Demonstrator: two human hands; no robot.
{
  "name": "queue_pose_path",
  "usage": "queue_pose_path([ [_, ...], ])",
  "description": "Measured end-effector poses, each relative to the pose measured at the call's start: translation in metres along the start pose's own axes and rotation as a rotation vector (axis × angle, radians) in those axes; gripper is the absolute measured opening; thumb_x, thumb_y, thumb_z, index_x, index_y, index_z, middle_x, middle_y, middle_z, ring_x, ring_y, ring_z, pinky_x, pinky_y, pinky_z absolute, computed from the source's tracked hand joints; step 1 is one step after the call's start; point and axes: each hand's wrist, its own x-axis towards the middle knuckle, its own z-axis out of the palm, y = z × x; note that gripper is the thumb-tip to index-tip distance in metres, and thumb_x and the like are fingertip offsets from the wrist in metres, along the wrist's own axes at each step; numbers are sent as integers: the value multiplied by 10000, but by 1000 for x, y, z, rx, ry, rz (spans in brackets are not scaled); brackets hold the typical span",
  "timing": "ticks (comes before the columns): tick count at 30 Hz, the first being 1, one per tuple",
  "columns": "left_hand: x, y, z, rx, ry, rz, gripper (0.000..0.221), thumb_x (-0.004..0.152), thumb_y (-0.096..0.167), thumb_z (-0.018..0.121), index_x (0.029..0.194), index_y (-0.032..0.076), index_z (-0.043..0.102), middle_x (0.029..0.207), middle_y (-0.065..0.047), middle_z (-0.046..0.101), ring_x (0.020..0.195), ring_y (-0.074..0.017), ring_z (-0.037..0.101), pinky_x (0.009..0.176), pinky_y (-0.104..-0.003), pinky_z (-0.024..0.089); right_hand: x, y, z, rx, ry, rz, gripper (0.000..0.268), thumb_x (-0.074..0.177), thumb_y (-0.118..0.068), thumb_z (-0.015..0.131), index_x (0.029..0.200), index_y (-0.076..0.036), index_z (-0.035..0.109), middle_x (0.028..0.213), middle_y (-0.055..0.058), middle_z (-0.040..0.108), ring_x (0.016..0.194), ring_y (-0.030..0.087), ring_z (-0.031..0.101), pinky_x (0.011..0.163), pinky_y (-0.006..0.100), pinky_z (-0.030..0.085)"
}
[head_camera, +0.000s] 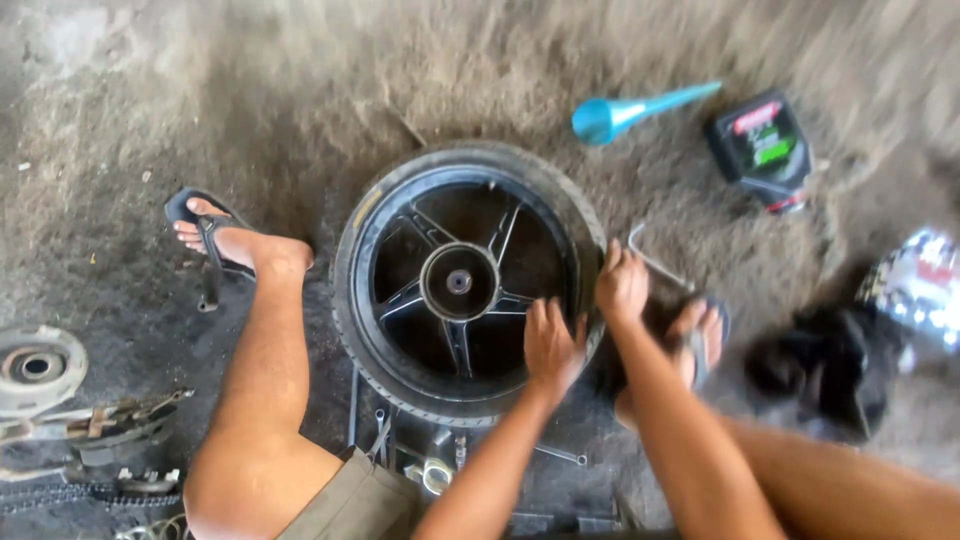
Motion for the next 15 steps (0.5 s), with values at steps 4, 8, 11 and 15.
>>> queue_pose_path([
  [4, 4, 19, 7, 9, 108, -270, 477, 845, 410, 438, 1077, -4, 481, 1033, -172, 440, 885, -350, 476, 701, -450, 436, 6, -24, -17, -85, -93, 148, 359, 972, -338, 393, 757, -90, 539, 711, 147, 596, 697, 307, 608, 631, 389, 492],
  [8, 8, 20, 7, 92, 14, -402, 464, 854, 357, 444, 1183, 30, 447, 1173, -155, 358, 923, -344, 451, 736, -438, 428, 11, -31, -19, -212, -7, 132, 210, 947, -322, 414, 822, -162, 473, 777, 32, 558, 724, 200, 603, 614, 297, 502],
  [11, 14, 31, -8, 79, -264, -439, 540, 857, 447, 386, 1249, 78, 436, 1343, -123, 262, 1106, -450, 402, 916, -495, 353, 8, -17, -1, -266, 55, -17, 205, 937, -296, 426, 786, -162, 465, 708, 20, 514, 671, 195, 576, 563, 274, 491],
  [15, 15, 14, 14, 28, -268, -332, 534, 862, 365, 403, 1245, -8, 397, 1283, -191, 370, 897, -353, 574, 754, -442, 482, 8, -20, -4, -287, 31, -28, 171, 905, -292, 453, 797, -159, 458, 723, 24, 501, 673, 191, 565, 551, 279, 490],
])
